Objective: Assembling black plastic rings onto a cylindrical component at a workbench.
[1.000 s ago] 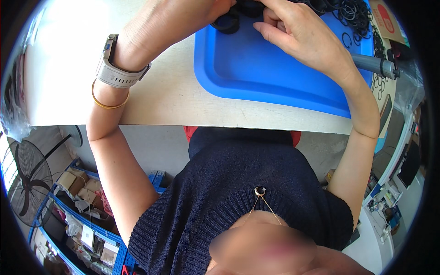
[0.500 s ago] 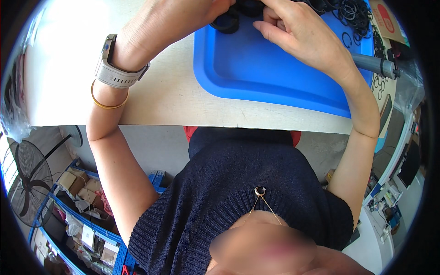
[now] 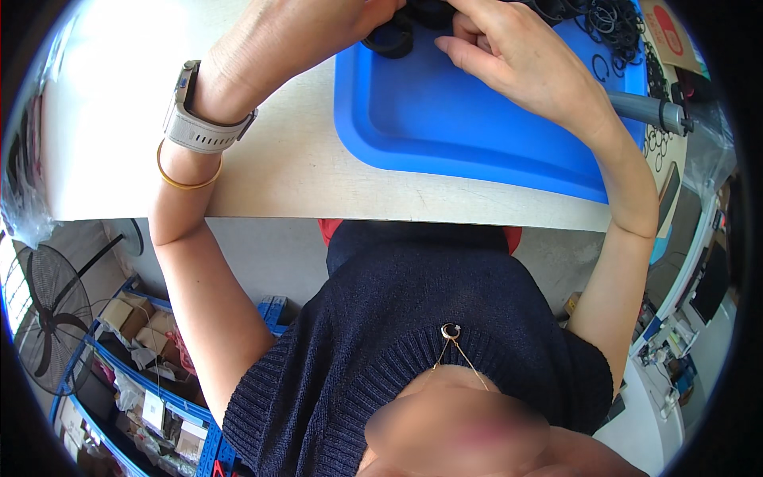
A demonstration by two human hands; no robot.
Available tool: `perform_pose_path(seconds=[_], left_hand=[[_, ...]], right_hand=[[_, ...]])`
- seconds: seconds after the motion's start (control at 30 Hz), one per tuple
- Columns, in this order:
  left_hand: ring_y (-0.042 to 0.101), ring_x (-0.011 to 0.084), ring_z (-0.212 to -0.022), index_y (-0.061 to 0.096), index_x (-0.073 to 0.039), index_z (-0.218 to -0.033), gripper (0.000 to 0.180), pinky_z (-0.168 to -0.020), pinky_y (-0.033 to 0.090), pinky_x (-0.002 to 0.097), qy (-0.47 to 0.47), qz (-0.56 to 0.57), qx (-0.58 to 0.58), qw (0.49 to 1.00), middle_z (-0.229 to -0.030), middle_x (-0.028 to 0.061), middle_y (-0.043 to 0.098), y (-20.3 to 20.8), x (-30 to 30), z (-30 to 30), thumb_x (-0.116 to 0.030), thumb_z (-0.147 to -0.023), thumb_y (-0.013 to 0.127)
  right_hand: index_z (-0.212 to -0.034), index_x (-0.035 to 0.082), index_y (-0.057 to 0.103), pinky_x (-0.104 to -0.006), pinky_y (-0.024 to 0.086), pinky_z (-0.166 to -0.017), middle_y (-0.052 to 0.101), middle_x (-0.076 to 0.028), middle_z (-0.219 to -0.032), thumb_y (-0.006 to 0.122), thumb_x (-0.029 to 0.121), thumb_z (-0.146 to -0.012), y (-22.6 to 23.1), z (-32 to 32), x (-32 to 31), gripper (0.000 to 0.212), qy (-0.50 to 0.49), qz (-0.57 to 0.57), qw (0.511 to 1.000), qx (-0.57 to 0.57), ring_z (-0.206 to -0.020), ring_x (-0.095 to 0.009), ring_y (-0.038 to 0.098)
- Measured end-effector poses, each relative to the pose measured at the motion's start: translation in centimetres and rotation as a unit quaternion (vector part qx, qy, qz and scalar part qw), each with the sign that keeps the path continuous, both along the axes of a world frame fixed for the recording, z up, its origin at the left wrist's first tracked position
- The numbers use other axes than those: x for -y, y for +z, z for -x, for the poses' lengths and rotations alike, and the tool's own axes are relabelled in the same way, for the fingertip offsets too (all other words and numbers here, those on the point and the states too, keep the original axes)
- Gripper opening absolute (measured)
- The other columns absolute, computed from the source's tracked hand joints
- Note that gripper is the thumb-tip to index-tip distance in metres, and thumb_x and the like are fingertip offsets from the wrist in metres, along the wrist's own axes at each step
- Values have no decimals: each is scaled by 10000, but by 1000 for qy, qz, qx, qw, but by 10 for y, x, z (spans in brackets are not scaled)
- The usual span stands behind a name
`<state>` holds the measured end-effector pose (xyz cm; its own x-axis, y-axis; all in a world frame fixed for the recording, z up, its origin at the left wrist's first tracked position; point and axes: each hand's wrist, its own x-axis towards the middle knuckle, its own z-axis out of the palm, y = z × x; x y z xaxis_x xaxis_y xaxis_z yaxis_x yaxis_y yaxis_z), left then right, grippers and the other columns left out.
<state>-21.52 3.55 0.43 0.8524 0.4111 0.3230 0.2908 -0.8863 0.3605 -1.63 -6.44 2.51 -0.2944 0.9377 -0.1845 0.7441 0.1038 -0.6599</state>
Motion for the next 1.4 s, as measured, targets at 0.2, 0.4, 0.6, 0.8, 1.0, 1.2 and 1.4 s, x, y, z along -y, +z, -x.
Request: perform_pose_path(seconds=[0.2, 0.4, 0.6, 0.8, 1.0, 1.2, 1.4], left_hand=[[629, 287, -864, 742, 13, -822, 54, -793, 519, 384, -10, 8, 16, 1000, -881, 127, 650, -3, -4, -1, -36, -807, 724], [628, 296, -853, 742, 21, -823, 61, -789, 521, 380, -5, -13, 63, 998, -871, 136, 658, -11, -10, -4, 11, -810, 683], [628, 300, -838, 744, 35, -835, 137, -780, 524, 373, 6, -25, 36, 999, -863, 144, 659, -4, -4, -8, 66, -790, 618], [628, 297, -833, 747, 39, -841, 159, -772, 524, 372, 2, -26, 46, 999, -853, 145, 654, -7, -3, -11, 78, -783, 605], [620, 295, -822, 749, 42, -844, 172, -761, 519, 377, 2, -18, 51, 999, -841, 147, 648, -6, -2, -14, 89, -778, 598], [616, 295, -823, 747, 42, -841, 171, -761, 514, 373, -1, -14, 44, 999, -845, 146, 647, -3, 0, -17, 97, -774, 599], [642, 294, -854, 742, 22, -878, 162, -779, 522, 361, 4, -45, 69, 997, -874, 133, 654, 0, -7, -10, 93, -794, 623]], right_hand=[[-1336, -101, 478, -394, 528, -635, 661, -195, -706, 611, 56, -895, 2, -2, 3, 486, -22, 7, 1000, -6, -659, -321, 697], [-1355, -102, 472, -367, 522, -617, 666, -179, -706, 608, 48, -901, 16, 0, 7, 498, -5, -15, 1000, 2, -643, -281, 695], [-1369, -110, 448, -377, 530, -630, 668, -194, -712, 607, 49, -898, 8, -2, 3, 522, -43, 41, 998, -8, -656, -295, 699], [-1370, -120, 437, -399, 540, -650, 679, -216, -739, 606, 56, -895, 0, -7, 6, 534, -9, 3, 1000, -17, -683, -333, 705], [-1365, -120, 438, -402, 540, -651, 676, -216, -729, 607, 58, -894, 3, -8, 5, 532, -24, 25, 999, -7, -685, -337, 706], [-1379, -119, 433, -389, 536, -641, 674, -203, -728, 608, 51, -897, -1, -14, 6, 540, -9, 10, 1000, -4, -661, -319, 696], [-1391, -73, 474, -264, 460, -572, 619, -70, -673, 606, 21, -930, 27, -18, 19, 489, -46, -114, 992, -19, -579, -131, 581]])
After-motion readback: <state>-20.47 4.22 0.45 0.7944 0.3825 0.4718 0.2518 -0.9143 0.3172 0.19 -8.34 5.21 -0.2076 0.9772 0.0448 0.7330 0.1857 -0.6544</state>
